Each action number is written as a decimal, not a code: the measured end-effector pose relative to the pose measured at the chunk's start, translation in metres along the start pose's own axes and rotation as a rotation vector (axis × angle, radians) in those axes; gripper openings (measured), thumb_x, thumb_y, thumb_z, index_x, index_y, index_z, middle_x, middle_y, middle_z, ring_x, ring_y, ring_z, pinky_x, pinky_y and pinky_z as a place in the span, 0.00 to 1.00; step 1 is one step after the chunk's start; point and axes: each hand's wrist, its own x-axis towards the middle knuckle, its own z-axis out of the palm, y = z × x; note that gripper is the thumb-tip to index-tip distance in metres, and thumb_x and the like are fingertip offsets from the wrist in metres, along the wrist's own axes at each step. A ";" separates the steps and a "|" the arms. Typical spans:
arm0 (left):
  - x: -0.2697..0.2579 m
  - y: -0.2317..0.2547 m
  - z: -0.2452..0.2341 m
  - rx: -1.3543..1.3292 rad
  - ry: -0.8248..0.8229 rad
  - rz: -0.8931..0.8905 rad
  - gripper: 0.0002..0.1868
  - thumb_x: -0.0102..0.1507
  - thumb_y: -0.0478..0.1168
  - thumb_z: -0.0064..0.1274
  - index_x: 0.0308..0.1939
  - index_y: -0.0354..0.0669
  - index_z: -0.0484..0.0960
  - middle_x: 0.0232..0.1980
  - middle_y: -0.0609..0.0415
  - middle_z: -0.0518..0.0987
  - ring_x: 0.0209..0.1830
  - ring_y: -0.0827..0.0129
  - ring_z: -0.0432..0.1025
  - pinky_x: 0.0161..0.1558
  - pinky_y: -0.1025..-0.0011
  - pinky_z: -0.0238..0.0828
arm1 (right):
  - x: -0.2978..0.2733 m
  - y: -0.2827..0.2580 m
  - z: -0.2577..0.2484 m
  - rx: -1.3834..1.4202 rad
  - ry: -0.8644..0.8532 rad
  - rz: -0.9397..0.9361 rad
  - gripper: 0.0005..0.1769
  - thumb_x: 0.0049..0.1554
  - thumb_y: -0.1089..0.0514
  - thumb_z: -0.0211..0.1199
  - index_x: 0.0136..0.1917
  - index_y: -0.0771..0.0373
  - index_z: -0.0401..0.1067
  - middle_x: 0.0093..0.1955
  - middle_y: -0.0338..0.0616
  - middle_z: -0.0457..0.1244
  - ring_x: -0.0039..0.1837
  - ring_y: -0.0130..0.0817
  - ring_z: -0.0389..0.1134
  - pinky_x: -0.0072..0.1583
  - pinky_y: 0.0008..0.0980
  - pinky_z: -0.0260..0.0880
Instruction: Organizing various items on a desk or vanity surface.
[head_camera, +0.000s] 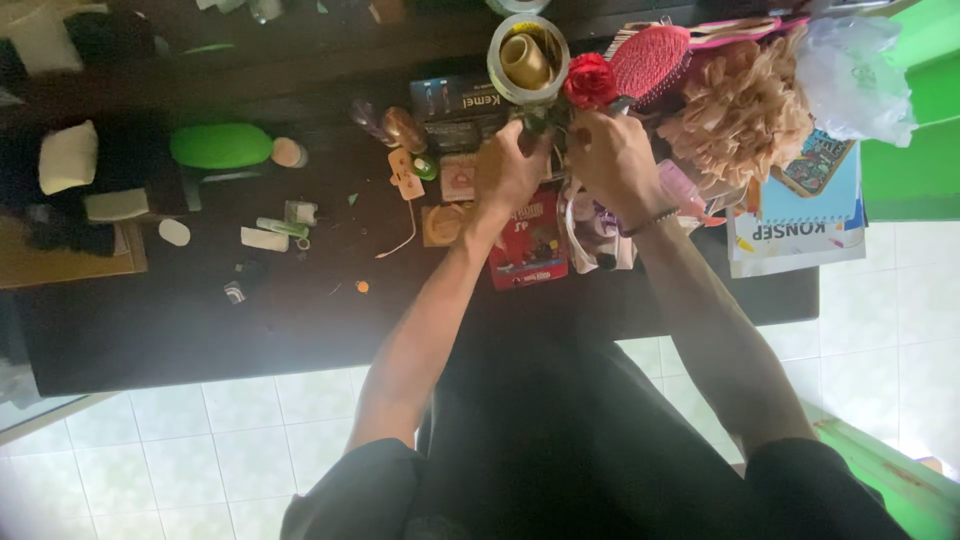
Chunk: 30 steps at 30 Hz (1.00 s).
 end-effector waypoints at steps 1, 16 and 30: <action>0.002 -0.002 0.003 0.000 0.004 0.000 0.21 0.64 0.53 0.58 0.41 0.36 0.83 0.38 0.39 0.85 0.42 0.44 0.80 0.40 0.53 0.75 | 0.001 -0.002 -0.003 0.000 -0.001 -0.004 0.06 0.57 0.64 0.64 0.47 0.66 0.79 0.41 0.58 0.69 0.46 0.55 0.73 0.50 0.48 0.73; 0.001 0.030 0.006 0.103 0.056 0.147 0.17 0.67 0.50 0.54 0.37 0.38 0.77 0.37 0.40 0.82 0.39 0.44 0.79 0.35 0.52 0.74 | -0.011 0.002 -0.012 0.081 0.063 0.007 0.09 0.53 0.63 0.67 0.47 0.70 0.75 0.43 0.60 0.68 0.49 0.59 0.72 0.51 0.50 0.71; -0.034 -0.029 -0.036 0.106 -0.151 -0.181 0.33 0.57 0.72 0.50 0.34 0.44 0.83 0.24 0.48 0.83 0.24 0.58 0.82 0.26 0.58 0.75 | -0.010 -0.068 0.004 0.090 0.038 0.068 0.12 0.64 0.54 0.66 0.46 0.66 0.76 0.43 0.55 0.69 0.46 0.51 0.73 0.47 0.45 0.71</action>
